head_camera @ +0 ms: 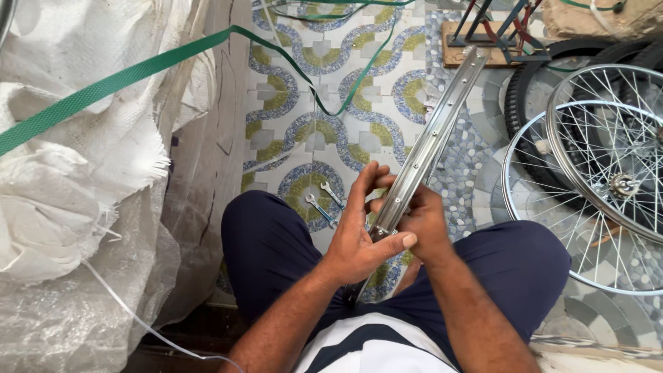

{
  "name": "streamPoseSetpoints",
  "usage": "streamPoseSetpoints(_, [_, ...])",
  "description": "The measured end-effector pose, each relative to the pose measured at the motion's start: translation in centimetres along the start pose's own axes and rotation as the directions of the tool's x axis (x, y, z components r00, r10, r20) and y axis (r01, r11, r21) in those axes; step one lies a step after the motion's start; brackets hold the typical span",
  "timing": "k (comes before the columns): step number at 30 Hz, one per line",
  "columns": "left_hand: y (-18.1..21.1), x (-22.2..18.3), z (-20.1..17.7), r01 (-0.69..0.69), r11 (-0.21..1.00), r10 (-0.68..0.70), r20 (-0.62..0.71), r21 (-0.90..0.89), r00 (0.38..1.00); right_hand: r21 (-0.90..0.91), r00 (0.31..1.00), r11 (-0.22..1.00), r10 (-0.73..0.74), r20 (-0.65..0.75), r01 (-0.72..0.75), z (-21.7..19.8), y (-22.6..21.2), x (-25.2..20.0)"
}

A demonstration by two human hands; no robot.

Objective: The person inserts metal spokes into the holes of a bicycle rim, positioning each one individually and securing components by hand and with a small tool while the rim rests on their lap.

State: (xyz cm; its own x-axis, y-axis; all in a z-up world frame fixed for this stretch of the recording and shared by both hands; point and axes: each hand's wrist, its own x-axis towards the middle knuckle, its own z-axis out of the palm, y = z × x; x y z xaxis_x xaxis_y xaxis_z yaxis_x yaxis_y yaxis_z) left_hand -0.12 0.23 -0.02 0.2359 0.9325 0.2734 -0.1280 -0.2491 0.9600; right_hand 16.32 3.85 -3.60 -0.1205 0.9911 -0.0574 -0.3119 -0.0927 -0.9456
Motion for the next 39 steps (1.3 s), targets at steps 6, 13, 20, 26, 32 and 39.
streamPoseSetpoints(6, [0.1,0.0,-0.3,-0.008,0.998,0.007,0.008,0.057,1.000,0.155,0.982,0.979,-0.149,0.116,0.131,-0.7,-0.5,0.2])
streamPoseSetpoints(13, [0.5,0.0,0.1,-0.034,0.997,0.034,-0.002,0.071,0.999,0.193,0.967,0.978,-0.116,0.227,0.072,-2.0,-0.7,-0.6])
streamPoseSetpoints(20, [0.6,0.1,0.5,-0.073,0.990,0.071,0.022,0.122,0.997,-0.025,0.998,0.999,-0.037,-0.054,0.035,-2.0,1.3,0.3])
streamPoseSetpoints(26, [0.5,-0.3,0.3,-0.057,0.989,0.059,-0.010,0.134,0.998,0.295,0.939,0.935,-0.265,0.220,0.195,-3.0,0.6,-0.5])
streamPoseSetpoints(32, [0.5,-0.1,0.9,-0.077,0.983,0.073,0.031,0.169,0.997,-0.051,0.994,0.993,-0.101,0.035,0.103,-2.9,1.5,-0.2])
streamPoseSetpoints(39, [0.4,-1.0,0.3,-0.176,0.952,0.159,0.088,0.249,0.983,0.307,0.954,0.942,-0.209,0.214,0.138,-3.1,-0.1,-2.0])
